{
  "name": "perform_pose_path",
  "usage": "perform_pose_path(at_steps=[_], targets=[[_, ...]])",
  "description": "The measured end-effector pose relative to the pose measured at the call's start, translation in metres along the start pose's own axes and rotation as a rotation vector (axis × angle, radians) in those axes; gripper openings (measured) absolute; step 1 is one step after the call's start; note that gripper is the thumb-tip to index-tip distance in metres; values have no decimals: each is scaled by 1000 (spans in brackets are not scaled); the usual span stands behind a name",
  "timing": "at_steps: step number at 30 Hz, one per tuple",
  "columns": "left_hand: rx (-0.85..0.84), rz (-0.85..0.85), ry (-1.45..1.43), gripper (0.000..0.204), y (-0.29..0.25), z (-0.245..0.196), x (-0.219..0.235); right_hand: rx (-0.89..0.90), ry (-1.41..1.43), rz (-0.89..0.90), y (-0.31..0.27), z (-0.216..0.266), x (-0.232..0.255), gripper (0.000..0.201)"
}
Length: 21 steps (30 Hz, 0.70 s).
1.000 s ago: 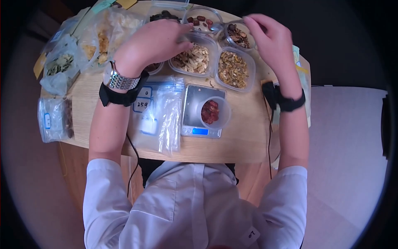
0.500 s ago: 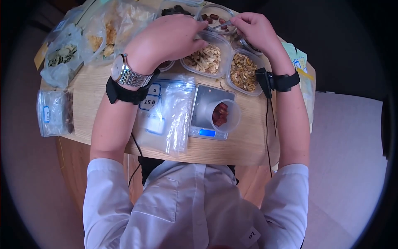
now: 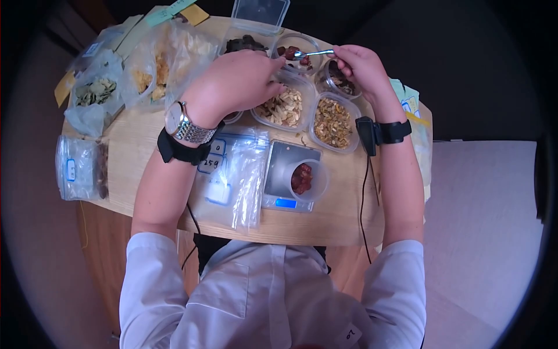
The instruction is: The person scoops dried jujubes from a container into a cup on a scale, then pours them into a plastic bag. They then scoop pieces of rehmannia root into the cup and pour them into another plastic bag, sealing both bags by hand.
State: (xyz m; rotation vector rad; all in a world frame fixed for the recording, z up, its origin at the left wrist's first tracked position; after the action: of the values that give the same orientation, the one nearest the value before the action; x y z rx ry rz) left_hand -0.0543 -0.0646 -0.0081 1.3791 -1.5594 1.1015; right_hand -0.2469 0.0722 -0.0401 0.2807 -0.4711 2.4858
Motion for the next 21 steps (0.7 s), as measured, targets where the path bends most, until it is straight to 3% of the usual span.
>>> perform_pose_path(at_steps=[14,21], targets=[[2,-6,-27,53,-2,-1,3,103,22,-21,-95,34,25,22],[-17,-26,22,51,1,3,-2,127,-143,-75,-181,51,12,16]])
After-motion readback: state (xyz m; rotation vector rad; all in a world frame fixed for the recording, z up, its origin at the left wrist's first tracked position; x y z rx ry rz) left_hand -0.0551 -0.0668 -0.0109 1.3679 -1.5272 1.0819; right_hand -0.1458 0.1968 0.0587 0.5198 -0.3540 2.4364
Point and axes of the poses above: each hand's wrist, its own y-axis towards the middle knuckle, its own x-axis out of the back of the hand, z = x × y, the point moved 10 cm from there along y, towards the middle knuckle, and after that the axes turned 12 degrees about z, right-handed, at the moved point
